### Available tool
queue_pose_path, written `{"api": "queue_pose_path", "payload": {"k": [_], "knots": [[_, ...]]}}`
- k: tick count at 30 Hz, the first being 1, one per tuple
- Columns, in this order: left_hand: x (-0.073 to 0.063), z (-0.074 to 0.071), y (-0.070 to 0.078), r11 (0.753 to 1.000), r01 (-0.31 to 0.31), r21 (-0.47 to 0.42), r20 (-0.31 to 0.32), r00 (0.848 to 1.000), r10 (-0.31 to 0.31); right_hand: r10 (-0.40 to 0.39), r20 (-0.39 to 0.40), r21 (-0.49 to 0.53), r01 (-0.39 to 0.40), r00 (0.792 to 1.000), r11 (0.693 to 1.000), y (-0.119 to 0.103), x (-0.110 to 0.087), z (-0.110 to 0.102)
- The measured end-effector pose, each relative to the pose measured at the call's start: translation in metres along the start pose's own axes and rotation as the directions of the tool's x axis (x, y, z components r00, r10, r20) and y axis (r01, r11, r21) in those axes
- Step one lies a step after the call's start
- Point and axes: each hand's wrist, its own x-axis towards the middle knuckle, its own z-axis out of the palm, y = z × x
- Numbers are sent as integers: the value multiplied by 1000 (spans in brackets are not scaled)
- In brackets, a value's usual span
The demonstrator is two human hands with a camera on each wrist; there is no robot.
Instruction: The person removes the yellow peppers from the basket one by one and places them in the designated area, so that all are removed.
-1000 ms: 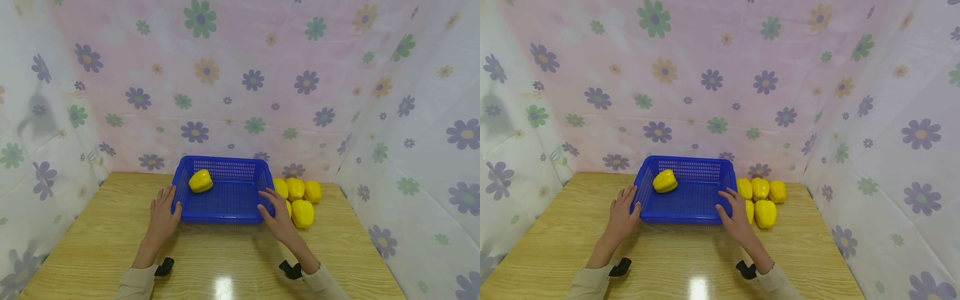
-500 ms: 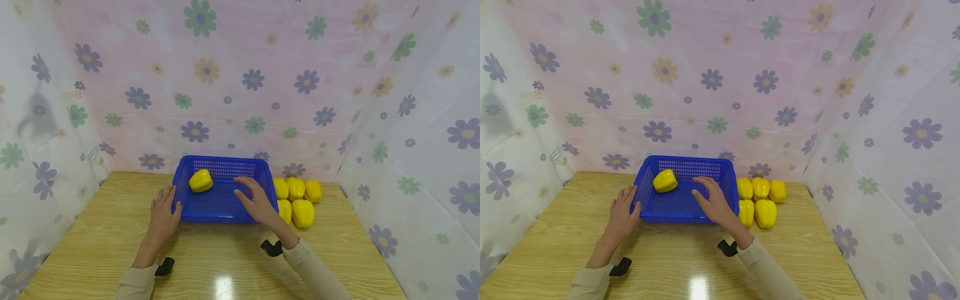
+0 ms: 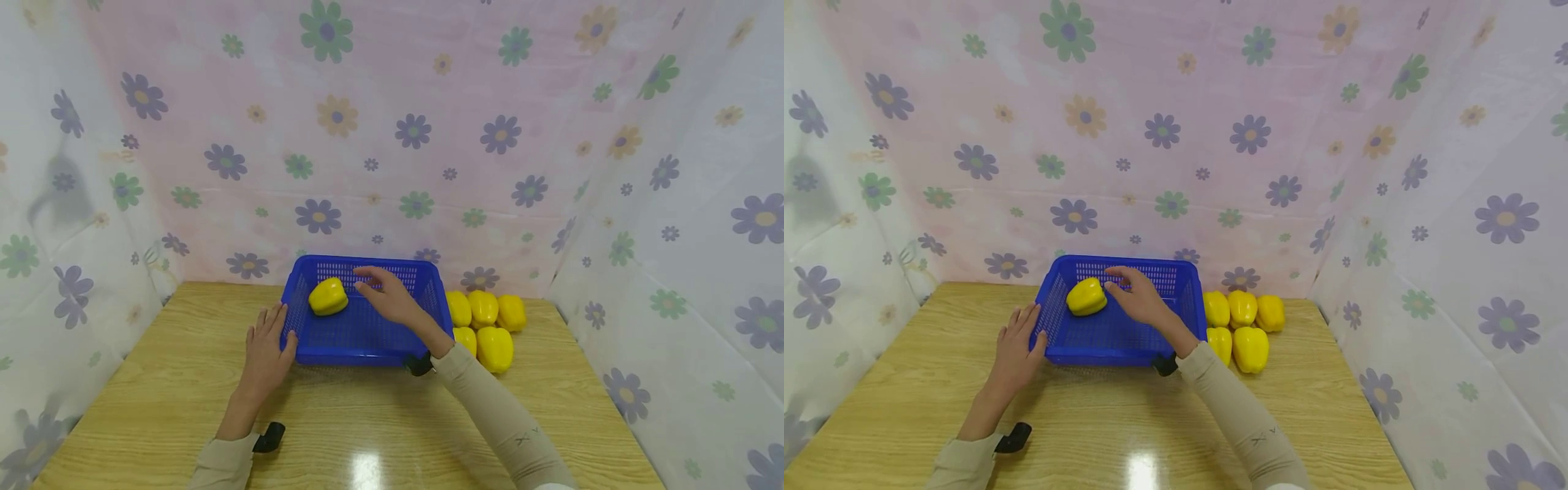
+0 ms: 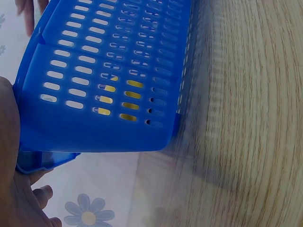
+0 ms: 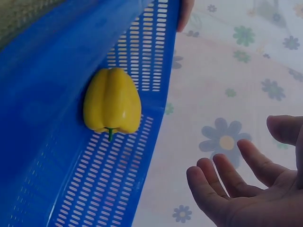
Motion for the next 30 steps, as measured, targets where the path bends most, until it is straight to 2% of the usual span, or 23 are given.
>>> {"api": "queue_pose_path", "payload": {"k": [8, 14, 18, 25, 30], "knots": [[-1, 0, 0, 1000, 5, 5, 2, 1000, -5, 117, 60, -8, -116, 991, 993, 19, 30, 9], [0, 0, 2, 1000, 8, 3, 3, 1000, -8, 222, 140, 76, -234, 965, 969, 32, 45, 15], [0, -1, 3, 1000, 9, 5, 2, 1000, -9, 267, 169, 93, -285, 949, 954, 38, 52, 18], [-1, -3, 5, 1000, 14, 6, 17, 1000, -14, 373, 240, 101, -405, 896, 909, 51, 61, 25], [-1, -3, 6, 1000, 20, 4, 20, 1000, -20, 435, 258, 79, -468, 863, 880, 62, 62, 32]]}}
